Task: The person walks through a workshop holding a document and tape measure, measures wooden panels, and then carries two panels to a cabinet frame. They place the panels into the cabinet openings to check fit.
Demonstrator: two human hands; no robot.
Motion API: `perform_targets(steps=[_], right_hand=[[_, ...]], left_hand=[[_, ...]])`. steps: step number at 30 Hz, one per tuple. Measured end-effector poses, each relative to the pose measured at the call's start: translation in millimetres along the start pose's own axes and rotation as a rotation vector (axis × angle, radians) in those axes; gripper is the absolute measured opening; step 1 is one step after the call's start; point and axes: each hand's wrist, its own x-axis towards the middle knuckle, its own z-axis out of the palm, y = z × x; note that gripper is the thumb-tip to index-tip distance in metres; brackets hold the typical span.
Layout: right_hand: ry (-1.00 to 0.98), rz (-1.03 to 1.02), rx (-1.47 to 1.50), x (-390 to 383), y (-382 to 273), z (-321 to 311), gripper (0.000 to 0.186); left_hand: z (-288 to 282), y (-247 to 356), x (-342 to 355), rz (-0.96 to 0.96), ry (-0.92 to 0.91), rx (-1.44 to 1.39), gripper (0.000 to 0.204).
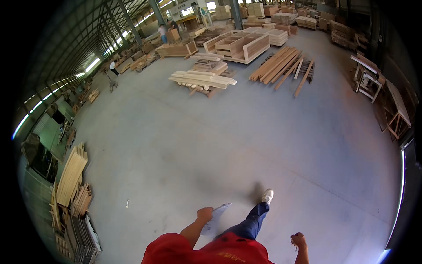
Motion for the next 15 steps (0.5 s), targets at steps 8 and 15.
perform_targets(steps=[8,15], right_hand=[[0.049,0.097,0.163,211,-48,-184,0.026],[-0.141,0.234,0.023,376,-120,-299,0.031]], left_hand=[[-94,253,271,0.076,-0.092,0.059,0.028],[-238,521,555,0.178,0.156,-0.101,0.036]])
